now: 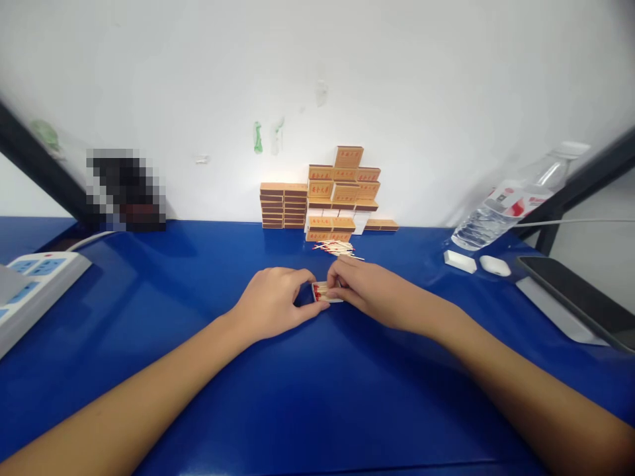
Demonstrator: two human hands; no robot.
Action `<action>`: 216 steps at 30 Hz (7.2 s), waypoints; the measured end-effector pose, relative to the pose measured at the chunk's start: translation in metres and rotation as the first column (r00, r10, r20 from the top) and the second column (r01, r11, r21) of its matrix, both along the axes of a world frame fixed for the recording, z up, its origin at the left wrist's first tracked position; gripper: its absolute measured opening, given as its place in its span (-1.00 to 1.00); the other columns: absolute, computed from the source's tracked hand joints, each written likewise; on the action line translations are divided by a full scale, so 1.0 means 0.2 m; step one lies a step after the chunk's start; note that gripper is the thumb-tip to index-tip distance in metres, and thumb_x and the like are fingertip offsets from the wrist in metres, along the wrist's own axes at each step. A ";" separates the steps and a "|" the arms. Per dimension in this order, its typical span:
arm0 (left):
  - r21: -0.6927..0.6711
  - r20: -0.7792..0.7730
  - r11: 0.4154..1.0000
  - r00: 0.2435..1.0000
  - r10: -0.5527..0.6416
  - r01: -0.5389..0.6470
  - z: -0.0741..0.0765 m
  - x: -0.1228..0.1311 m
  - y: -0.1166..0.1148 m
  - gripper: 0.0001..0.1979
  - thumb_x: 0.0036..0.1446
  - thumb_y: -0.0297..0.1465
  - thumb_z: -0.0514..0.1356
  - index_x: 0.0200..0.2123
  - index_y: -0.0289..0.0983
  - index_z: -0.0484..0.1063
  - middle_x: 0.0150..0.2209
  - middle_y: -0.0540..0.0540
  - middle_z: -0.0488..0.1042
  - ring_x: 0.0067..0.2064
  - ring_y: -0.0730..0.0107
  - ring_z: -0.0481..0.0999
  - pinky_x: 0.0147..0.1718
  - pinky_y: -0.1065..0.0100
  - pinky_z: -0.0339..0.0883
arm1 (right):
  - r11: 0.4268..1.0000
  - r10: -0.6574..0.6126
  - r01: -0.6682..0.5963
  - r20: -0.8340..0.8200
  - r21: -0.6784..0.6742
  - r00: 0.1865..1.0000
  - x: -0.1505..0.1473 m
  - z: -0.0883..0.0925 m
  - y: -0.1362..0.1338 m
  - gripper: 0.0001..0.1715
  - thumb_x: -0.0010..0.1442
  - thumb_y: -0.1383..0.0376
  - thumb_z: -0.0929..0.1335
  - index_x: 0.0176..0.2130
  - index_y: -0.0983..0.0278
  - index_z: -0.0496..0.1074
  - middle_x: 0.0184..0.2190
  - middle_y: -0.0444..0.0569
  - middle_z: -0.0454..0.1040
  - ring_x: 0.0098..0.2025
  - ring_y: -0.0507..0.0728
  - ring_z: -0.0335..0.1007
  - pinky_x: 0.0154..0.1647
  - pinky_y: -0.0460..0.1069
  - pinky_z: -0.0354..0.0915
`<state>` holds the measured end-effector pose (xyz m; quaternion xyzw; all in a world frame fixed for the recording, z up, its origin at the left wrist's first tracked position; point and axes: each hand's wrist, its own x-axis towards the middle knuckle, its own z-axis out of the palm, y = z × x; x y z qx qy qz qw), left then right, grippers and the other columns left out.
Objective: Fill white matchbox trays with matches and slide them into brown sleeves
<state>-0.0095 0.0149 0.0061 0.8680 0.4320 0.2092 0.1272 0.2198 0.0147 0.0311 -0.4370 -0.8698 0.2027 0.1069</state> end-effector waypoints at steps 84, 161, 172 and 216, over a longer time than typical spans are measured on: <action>0.074 -0.068 0.996 0.996 0.055 -0.050 0.02 0.01 0.00 -0.63 0.28 -0.02 0.26 -0.15 -0.20 0.62 -0.50 0.01 0.43 -0.46 0.37 0.40 -0.43 0.33 0.12 | 0.938 -0.301 0.297 -0.006 0.179 0.954 0.20 -0.07 0.21 -0.83 0.35 0.26 0.31 -0.26 0.27 0.46 -0.26 0.04 0.54 -0.30 0.14 0.41 -0.27 0.02 0.23; 0.130 -0.054 0.991 0.999 0.006 0.001 0.00 0.00 0.00 -0.64 0.30 -0.04 0.26 -0.13 -0.20 0.59 -0.50 0.03 0.44 -0.46 0.37 0.43 -0.42 0.34 0.16 | 0.997 0.032 -0.026 -0.079 0.076 0.996 0.03 -0.03 0.01 -0.79 0.47 0.22 0.30 -0.25 0.22 0.38 -0.22 -0.02 0.48 -0.25 0.11 0.34 -0.23 0.00 0.22; 0.134 -0.056 0.991 0.998 0.010 -0.003 -0.01 0.00 0.01 -0.63 0.30 -0.02 0.25 -0.13 -0.20 0.58 -0.50 0.03 0.44 -0.46 0.38 0.43 -0.43 0.34 0.16 | 0.995 0.035 -0.024 -0.120 0.092 0.992 0.03 -0.01 0.01 -0.78 0.46 0.24 0.30 -0.26 0.23 0.41 -0.29 -0.06 0.46 -0.27 0.10 0.33 -0.23 0.01 0.22; 0.080 -0.068 0.997 0.998 -0.016 0.021 0.00 0.00 0.01 -0.65 0.30 -0.04 0.26 -0.09 -0.18 0.58 -0.50 0.05 0.41 -0.45 0.37 0.41 -0.43 0.34 0.11 | 0.980 0.064 -0.048 -0.081 0.191 0.995 0.07 0.00 0.04 -0.90 0.35 0.38 0.37 -0.27 0.26 0.48 -0.37 -0.11 0.39 -0.33 0.06 0.28 -0.28 -0.02 0.17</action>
